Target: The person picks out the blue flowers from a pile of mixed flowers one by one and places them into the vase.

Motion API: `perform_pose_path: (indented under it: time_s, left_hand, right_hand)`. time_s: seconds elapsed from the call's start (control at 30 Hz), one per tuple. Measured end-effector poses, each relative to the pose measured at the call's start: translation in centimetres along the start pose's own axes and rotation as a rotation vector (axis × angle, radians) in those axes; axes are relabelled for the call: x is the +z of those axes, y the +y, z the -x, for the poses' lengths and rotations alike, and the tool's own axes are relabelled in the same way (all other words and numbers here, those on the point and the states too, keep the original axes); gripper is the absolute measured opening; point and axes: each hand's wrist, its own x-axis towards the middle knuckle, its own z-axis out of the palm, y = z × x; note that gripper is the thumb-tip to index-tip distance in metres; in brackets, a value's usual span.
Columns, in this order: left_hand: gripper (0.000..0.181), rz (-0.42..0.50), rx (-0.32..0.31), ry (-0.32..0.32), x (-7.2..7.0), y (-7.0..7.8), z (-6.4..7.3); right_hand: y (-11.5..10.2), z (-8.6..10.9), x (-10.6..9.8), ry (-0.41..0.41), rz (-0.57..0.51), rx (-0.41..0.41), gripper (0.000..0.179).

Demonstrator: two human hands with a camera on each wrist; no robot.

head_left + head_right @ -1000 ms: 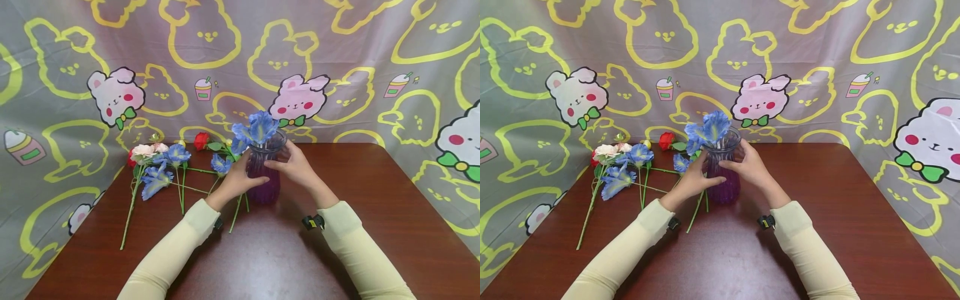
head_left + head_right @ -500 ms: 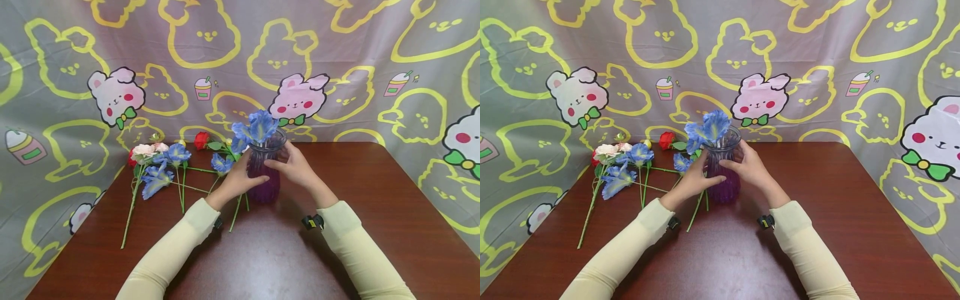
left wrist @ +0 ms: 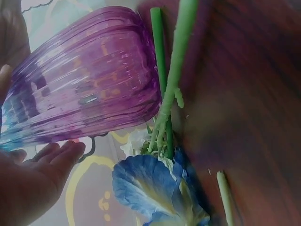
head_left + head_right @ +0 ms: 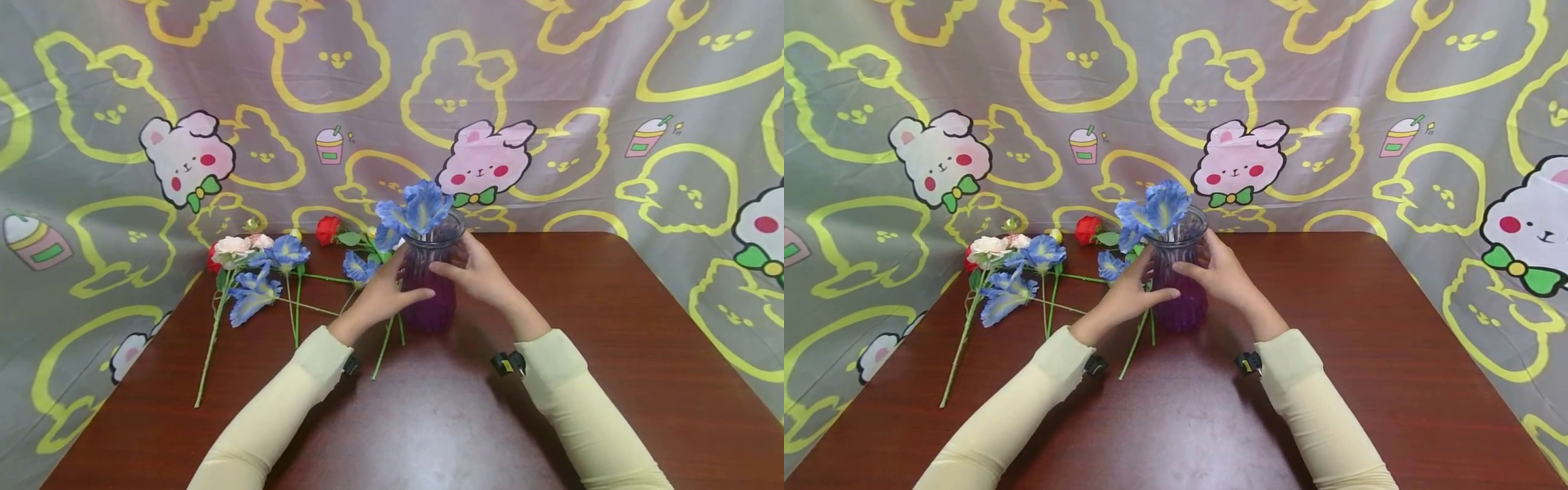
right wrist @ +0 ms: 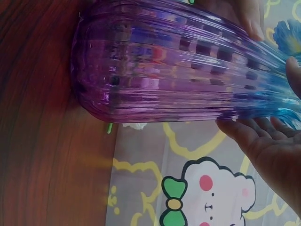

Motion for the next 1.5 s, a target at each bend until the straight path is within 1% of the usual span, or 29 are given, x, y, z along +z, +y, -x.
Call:
perform_pose_path:
  time_s: [0.13, 0.2, 0.3, 0.4, 0.5, 0.53, 0.63, 0.73, 0.8, 0.9, 1.03, 1.17, 1.23, 1.33, 1.4, 1.5]
  left_hand:
    - [0.086, 0.041, -0.041, 0.014, -1.2, 0.1, 0.7]
    - [0.076, 0.058, -0.061, 0.021, -2.0, 0.1, 1.1]
    - [0.062, 0.054, -0.108, 0.035, -3.3, 0.0, 1.9]
    - [0.050, -0.006, -0.148, 0.059, -4.8, -0.3, 2.9]
    - [0.045, -0.091, -0.197, 0.080, -6.3, -0.7, 3.8]
    - [0.044, -0.121, -0.217, 0.078, -6.8, -0.8, 4.1]
    - [0.044, -0.193, -0.302, 0.074, -8.1, -1.2, 4.9]
    - [0.043, -0.250, -0.379, 0.053, -8.9, -1.7, 5.7]
    - [0.040, -0.287, -0.417, 0.030, -9.2, -2.1, 6.1]
    - [0.034, -0.306, -0.479, -0.036, -9.3, -2.7, 6.6]
    - [0.028, -0.283, -0.561, -0.127, -9.2, -3.2, 7.2]
    - [0.024, -0.285, -0.594, -0.200, -9.1, -3.6, 7.5]
    - [0.022, -0.290, -0.602, -0.235, -9.0, -3.8, 7.6]
    - [0.019, -0.290, -0.617, -0.265, -8.7, -4.0, 7.7]
    - [0.018, -0.296, -0.615, -0.274, -8.5, -4.2, 7.7]
    - [0.017, -0.302, -0.607, -0.274, -8.2, -4.2, 7.7]
  right_hand:
    - [0.2, -0.1, 0.1, -0.001, -0.003, 0.010, 0.063]
    - [0.1, -0.1, 0.1, 0.001, 0.002, 0.021, 0.064]
    - [0.1, 0.0, 0.1, 0.002, 0.008, 0.042, 0.063]
    - [0.0, 0.0, 0.2, 0.003, 0.008, 0.062, 0.062]
    - [0.2, 0.0, 0.2, 0.007, 0.001, 0.075, 0.061]
    - [0.2, 0.0, 0.2, 0.009, 0.002, 0.077, 0.061]
    - [1.4, -0.2, 0.1, 0.016, -0.004, 0.082, 0.063]
    - [2.8, -0.5, 0.0, 0.019, -0.009, 0.079, 0.065]
    - [3.5, -0.7, -0.1, 0.020, -0.007, 0.069, 0.066]
    - [3.7, -0.8, -0.2, 0.021, -0.001, 0.050, 0.067]
    - [3.8, -0.9, -0.3, 0.019, -0.007, 0.045, 0.067]
    - [3.4, -0.8, -0.2, 0.019, -0.006, 0.059, 0.067]
    - [2.4, -0.6, -0.2, 0.015, 0.002, 0.063, 0.065]
    - [1.1, -0.3, 0.0, 0.011, 0.005, 0.068, 0.063]
    - [1.4, -0.4, 0.0, 0.009, -0.001, 0.057, 0.064]
    - [2.8, -0.7, -0.1, 0.015, -0.016, 0.042, 0.065]
